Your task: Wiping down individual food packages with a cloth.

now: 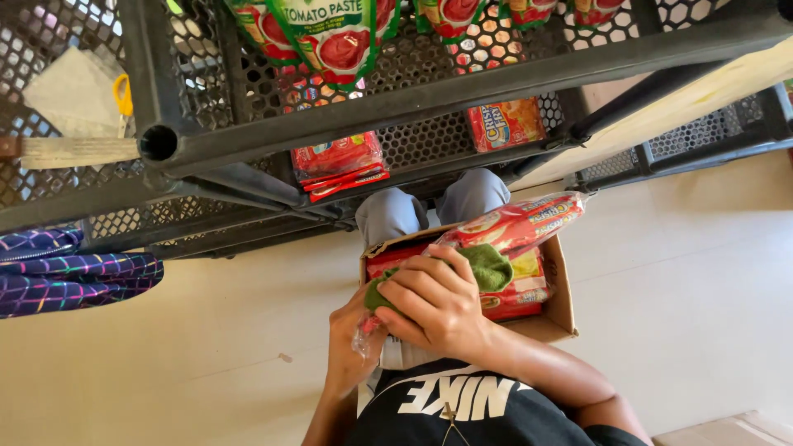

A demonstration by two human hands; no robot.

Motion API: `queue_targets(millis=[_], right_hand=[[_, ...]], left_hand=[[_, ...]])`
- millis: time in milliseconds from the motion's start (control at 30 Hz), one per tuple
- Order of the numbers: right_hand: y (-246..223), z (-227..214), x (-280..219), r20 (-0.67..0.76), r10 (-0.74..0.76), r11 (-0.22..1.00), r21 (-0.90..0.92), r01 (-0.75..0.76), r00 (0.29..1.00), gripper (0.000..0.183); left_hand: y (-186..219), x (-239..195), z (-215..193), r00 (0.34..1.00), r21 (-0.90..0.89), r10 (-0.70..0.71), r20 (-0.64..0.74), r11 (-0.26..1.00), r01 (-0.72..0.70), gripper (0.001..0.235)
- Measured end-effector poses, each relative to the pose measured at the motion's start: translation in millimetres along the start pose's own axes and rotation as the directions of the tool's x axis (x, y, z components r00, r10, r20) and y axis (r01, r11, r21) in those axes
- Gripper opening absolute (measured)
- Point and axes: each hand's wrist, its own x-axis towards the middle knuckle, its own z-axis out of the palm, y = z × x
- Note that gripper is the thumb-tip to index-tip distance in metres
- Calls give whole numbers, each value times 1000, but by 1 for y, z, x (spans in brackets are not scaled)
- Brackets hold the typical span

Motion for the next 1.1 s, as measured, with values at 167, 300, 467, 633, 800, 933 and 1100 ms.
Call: queue_targets(millis=[167, 300, 467, 633, 800, 933, 1100], right_hand=[[36, -12, -7, 29, -62, 996, -62, 64, 998, 24], [57, -28, -10, -17, -52, 984, -170, 48, 998, 23], [72, -22, -11, -82, 18, 975, -218, -36, 996, 21], [66, 2, -11, -164, 183, 952, -217, -217, 969, 19], [18, 40, -24, -56, 252, 962, -92, -257, 966, 37], [0, 49, -34, -6, 173, 985, -24, -174, 985, 45], [40, 42, -38, -58, 231, 956, -170, -238, 971, 32]], left_hand=[[-2, 5, 0, 993, -14, 116, 6, 993, -116, 31], [-2, 7, -2, 992, -20, 109, 56, 994, -108, 31], [-13, 8, -10, 984, -107, 13, 176, 994, 6, 43], [-44, 6, -9, 927, -423, -191, 322, 847, 321, 67], [-60, 19, -5, 903, -750, -351, 249, 520, 409, 66], [-44, 26, -9, 932, -731, -297, 208, 586, 350, 66], [-35, 24, -9, 925, -699, -322, 202, 613, 367, 66]])
